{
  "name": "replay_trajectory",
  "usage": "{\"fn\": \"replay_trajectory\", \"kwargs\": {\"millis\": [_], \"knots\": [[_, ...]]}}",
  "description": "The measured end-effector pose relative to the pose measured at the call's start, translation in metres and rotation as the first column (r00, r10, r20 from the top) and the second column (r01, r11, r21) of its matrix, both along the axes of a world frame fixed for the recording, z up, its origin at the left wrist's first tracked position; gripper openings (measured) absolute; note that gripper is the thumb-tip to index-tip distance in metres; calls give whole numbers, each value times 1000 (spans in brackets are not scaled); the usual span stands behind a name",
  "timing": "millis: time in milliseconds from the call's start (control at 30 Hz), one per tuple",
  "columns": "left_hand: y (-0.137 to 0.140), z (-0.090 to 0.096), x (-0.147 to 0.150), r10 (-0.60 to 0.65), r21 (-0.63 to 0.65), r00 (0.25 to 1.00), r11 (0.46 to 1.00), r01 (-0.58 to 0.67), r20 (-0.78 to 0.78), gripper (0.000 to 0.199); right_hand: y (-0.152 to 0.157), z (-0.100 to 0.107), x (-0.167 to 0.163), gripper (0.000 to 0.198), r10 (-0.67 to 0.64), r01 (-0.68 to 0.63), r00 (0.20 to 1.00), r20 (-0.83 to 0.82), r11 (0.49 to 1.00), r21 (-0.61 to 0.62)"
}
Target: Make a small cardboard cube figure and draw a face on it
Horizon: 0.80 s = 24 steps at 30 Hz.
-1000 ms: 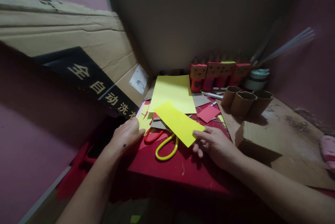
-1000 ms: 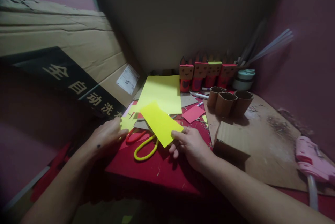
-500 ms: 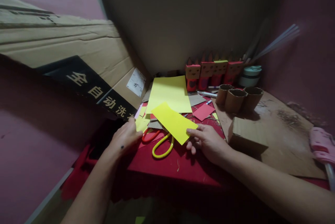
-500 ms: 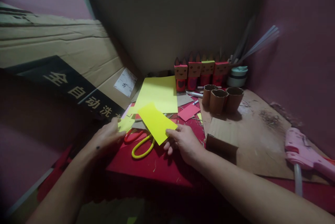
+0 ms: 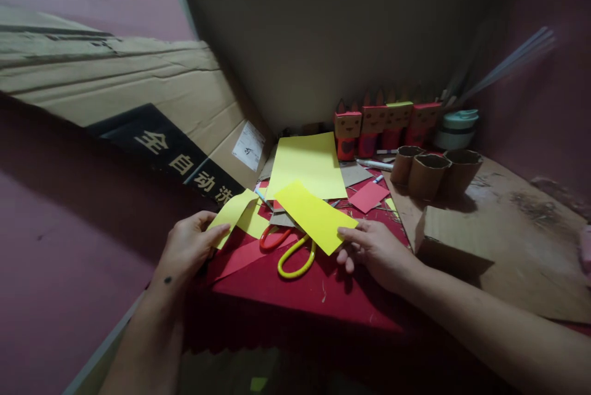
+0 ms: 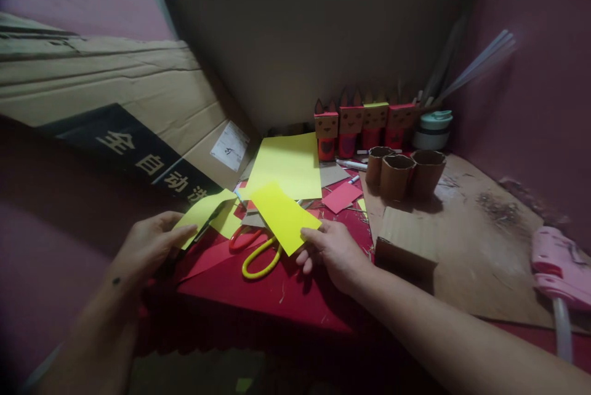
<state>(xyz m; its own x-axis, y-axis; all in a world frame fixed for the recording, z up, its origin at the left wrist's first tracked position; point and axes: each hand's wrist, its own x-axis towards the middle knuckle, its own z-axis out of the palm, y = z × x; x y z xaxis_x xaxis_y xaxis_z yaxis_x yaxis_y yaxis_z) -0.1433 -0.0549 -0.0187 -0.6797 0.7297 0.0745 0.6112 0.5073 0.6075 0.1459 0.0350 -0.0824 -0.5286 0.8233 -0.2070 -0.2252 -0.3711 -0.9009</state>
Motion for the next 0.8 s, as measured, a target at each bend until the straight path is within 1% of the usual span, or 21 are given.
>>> {"fn": "replay_trajectory", "kwargs": {"millis": [133, 333, 467, 500, 533, 600, 667, 733, 800], "knots": [[-9, -2, 7, 26, 86, 994, 996, -35, 105, 33, -1, 1, 1, 22, 17, -17, 1000, 8, 1000, 3], [-11, 0, 18, 61, 201, 980, 974, -99, 189, 23, 0, -3, 1, 28, 9, -9, 1000, -14, 1000, 7], [-10, -5, 24, 6, 251, 966, 965, -73, 258, 24, -2, -1, 1, 31, -10, 10, 1000, 16, 1000, 8], [-10, -7, 25, -14, 264, 961, 962, -62, 278, 25, -3, 1, 1, 36, -25, 24, 999, 32, 1000, 9], [-10, -9, 28, -36, 278, 955, 959, -50, 295, 26, -5, 2, 2, 46, -46, 46, 998, 51, 999, 14], [-9, -11, 33, -76, 304, 945, 952, -26, 318, 29, -7, 5, 4, 68, -93, 88, 991, 94, 995, 52], [-9, -10, 38, -110, 324, 939, 946, -2, 326, 32, -10, 7, 6, 80, -127, 110, 984, 126, 985, 136], [-9, -8, 45, -137, 334, 935, 942, 22, 326, 33, -13, 8, 7, 82, -119, 85, 983, 140, 969, 230], [-9, -6, 51, -166, 341, 931, 939, 49, 325, 33, -16, 9, 8, 76, -67, 23, 987, 149, 960, 279]]}}
